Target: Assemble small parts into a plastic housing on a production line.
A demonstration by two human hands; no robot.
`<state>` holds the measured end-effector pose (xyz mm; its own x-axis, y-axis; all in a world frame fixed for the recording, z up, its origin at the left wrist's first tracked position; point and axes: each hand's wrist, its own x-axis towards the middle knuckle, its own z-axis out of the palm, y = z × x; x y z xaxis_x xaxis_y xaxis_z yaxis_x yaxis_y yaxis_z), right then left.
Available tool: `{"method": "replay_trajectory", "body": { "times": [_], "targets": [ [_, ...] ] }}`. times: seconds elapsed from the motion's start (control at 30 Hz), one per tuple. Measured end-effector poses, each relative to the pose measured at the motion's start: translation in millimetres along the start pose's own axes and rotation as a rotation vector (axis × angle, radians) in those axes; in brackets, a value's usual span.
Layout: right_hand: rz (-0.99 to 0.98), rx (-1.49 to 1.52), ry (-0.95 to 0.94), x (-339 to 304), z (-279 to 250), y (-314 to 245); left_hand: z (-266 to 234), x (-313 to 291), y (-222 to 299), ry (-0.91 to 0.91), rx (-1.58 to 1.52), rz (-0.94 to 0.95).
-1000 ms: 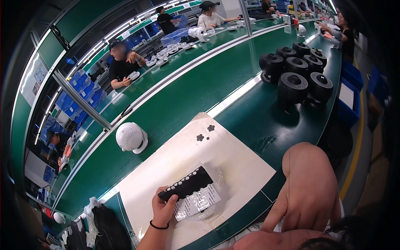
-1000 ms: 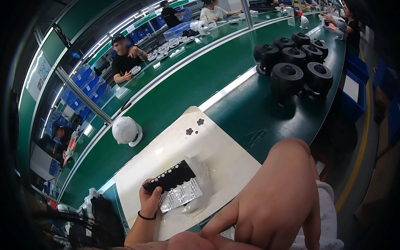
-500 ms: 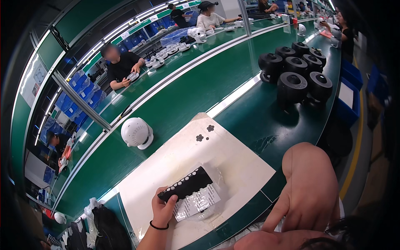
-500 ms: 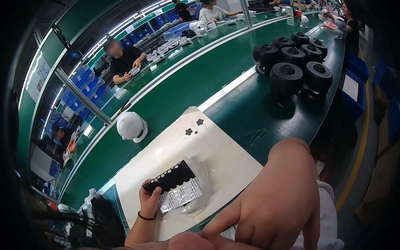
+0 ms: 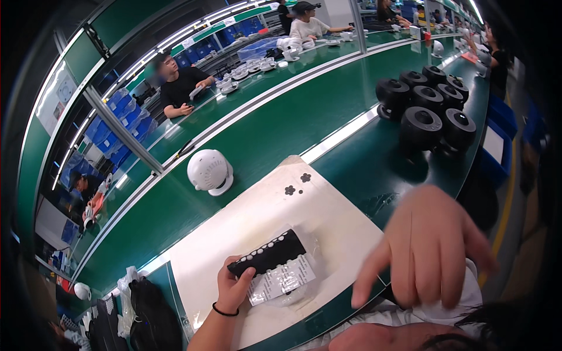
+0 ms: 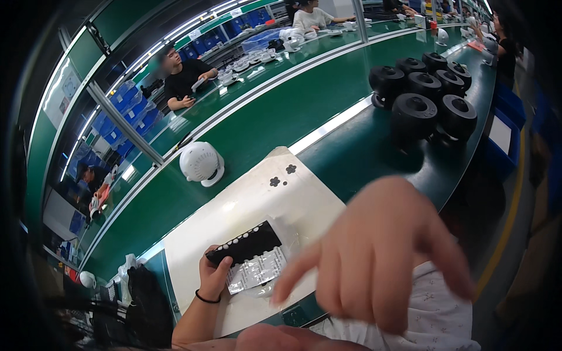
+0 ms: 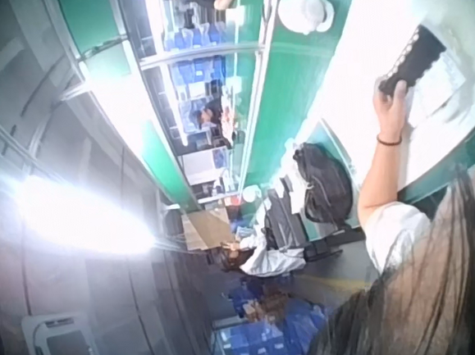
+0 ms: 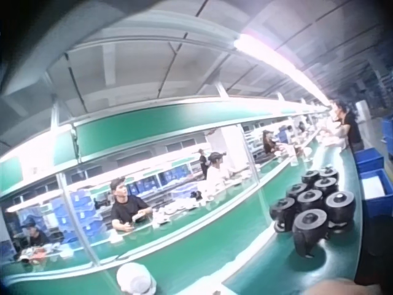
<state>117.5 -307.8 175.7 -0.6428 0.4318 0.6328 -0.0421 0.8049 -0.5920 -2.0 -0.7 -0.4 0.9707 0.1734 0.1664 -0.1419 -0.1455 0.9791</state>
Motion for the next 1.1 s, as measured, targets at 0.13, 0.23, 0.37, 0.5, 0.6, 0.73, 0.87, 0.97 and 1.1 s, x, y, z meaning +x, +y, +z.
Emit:
{"method": "replay_trajectory", "body": {
  "times": [0.13,0.23,0.37,0.5,0.6,0.73,0.87,0.97,1.1],
  "targets": [
    [0.01,-0.002,0.334,-46.5,-52.9,51.0,-1.9,-0.2,-4.5,-0.005,-0.017,0.004],
    [0.66,-0.447,0.808,-80.7,-63.0,88.2,6.6,2.7,-0.8,-0.013,-0.015,0.01],
    [1.175,-1.13,0.416,-132.6,-46.0,174.2,4.8,-1.2,1.3,-0.003,0.009,0.033],
    [1.293,-1.092,0.321,-130.8,-40.5,197.1,1.4,-4.7,-0.2,0.034,-0.02,0.007],
    [1.308,-1.179,0.33,-131.7,-42.0,196.0,6.3,1.8,-1.2,0.013,0.042,0.057],
    [1.308,-1.202,0.37,-132.8,-74.3,247.6,7.6,1.3,-6.5,0.095,0.165,0.117],
    [1.44,-0.999,0.497,-99.4,-110.2,286.6,0.9,-4.3,-8.5,0.134,0.083,0.076],
    [1.449,-1.104,0.49,-102.0,-123.5,297.1,5.6,1.1,-5.9,0.087,0.059,0.041],
    [1.458,-1.098,0.536,-103.9,-138.7,309.4,2.3,5.0,-11.9,0.053,0.141,0.137]
  ]
}}
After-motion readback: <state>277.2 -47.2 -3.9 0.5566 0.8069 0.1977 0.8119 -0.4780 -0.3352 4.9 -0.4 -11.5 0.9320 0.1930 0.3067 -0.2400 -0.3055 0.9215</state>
